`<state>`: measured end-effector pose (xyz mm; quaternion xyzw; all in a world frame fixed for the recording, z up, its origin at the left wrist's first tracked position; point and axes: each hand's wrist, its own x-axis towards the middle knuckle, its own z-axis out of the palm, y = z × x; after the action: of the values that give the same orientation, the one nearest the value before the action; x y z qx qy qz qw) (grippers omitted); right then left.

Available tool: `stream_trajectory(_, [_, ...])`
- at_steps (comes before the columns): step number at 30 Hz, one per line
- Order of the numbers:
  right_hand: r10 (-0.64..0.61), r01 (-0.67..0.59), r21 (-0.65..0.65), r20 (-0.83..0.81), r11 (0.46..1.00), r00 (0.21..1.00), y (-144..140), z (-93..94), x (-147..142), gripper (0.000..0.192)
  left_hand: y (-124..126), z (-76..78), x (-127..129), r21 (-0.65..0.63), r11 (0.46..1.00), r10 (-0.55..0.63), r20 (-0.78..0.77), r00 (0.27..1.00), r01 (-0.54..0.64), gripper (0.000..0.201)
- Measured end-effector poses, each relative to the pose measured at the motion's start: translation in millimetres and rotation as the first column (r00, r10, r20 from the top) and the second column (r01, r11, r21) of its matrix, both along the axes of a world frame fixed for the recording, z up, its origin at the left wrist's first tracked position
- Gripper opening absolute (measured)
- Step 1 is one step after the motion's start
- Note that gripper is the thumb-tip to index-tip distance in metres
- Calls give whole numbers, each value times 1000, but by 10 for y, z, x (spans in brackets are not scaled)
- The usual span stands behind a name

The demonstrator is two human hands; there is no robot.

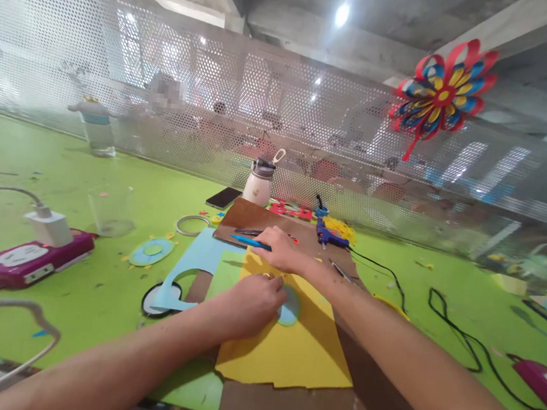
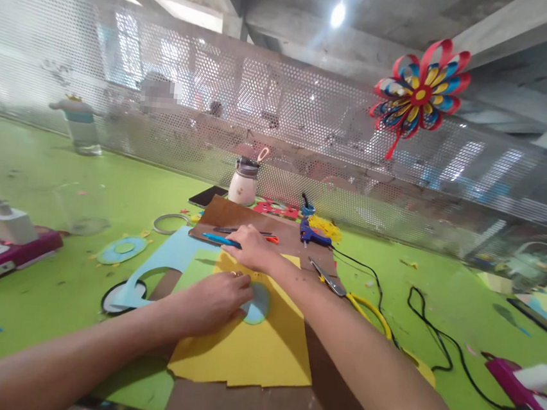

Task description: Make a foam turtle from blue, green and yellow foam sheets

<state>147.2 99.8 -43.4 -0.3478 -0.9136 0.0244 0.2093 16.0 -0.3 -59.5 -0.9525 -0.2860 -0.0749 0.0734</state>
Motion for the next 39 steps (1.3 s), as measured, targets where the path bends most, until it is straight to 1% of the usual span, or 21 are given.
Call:
stream_trajectory(3, [12,-12,-7,25,1000,1000,35,-49,-182,22,-16,3,16,28,999,-20,-25,999,21,9])
stream_trajectory(6, [21,-21,-6,41,1000,999,32,-53,-335,23,-28,15,26,40,999,-29,-39,999,30,9])
stream_trajectory(10, [-5,5,0,33,1000,999,83,-70,-480,24,-33,34,18,36,999,-26,-46,999,27,9])
stream_trajectory(14, [-63,63,-7,-1,998,998,160,-166,-524,21,-30,52,5,20,1000,-12,-42,999,13,8])
stream_trajectory(18, [-104,105,4,-64,995,993,158,-215,-476,23,-34,65,0,-8,1000,-2,-34,999,1,7])
stream_trajectory(20, [-123,125,13,-92,992,988,152,-190,-383,25,-38,77,1,-28,1000,2,-34,999,-3,8])
stream_trajectory(22, [-156,159,21,-107,987,982,173,-144,-207,27,-40,95,6,-45,999,1,-35,999,-2,8])
stream_trajectory(26, [-289,293,42,-85,955,954,278,-65,368,28,-25,133,20,-72,997,-6,-34,999,4,7])
stream_trajectory(28, [-353,354,40,-45,934,935,312,-53,671,24,-8,139,25,-79,997,-1,-30,1000,-1,8])
stream_trajectory(31, [-408,407,26,21,913,913,311,-63,991,20,19,136,32,-88,996,2,-20,1000,-4,8])
stream_trajectory(34, [-428,429,6,54,903,902,285,-55,1134,19,35,131,44,-110,994,9,-17,1000,-11,9])
stream_trajectory(37, [-463,463,-2,23,886,886,217,5,1210,23,42,129,52,-141,990,13,-2,1000,-14,9])
stream_trajectory(39, [-486,486,-14,-14,874,874,99,52,1256,23,56,133,46,-210,978,26,61,998,-13,8])
